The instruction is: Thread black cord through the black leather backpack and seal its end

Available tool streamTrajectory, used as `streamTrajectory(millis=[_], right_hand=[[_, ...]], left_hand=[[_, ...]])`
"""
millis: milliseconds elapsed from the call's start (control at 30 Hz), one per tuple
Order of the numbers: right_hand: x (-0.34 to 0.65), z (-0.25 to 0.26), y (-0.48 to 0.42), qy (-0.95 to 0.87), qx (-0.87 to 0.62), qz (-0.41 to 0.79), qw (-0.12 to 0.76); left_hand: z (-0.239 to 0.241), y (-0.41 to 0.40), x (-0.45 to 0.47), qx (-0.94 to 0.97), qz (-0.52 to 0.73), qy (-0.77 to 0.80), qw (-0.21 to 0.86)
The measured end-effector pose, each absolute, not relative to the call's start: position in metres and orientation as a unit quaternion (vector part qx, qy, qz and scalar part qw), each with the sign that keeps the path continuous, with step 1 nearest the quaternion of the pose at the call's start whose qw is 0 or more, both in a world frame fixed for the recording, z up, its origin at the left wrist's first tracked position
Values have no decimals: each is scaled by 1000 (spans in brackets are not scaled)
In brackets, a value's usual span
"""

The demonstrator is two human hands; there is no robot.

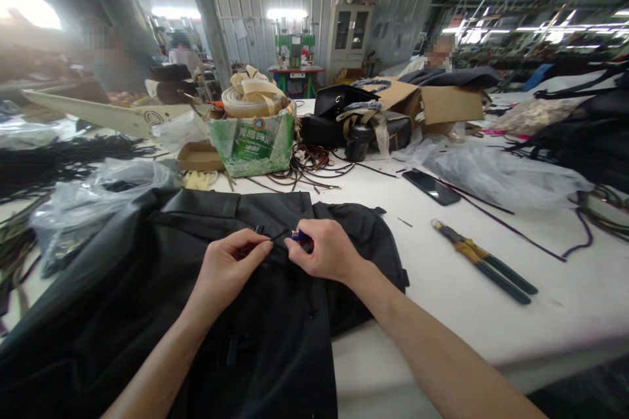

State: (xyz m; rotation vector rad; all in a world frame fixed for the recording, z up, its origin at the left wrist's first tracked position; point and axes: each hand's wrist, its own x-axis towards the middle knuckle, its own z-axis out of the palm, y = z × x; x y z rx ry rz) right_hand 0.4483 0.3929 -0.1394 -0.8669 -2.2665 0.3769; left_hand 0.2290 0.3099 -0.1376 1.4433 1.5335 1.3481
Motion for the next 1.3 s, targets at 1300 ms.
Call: streamTrajectory(millis=[1300], right_hand=[[449,-138,392,-872,-341,151,317]], left_hand=[[-127,306,235,530,503,589,344]])
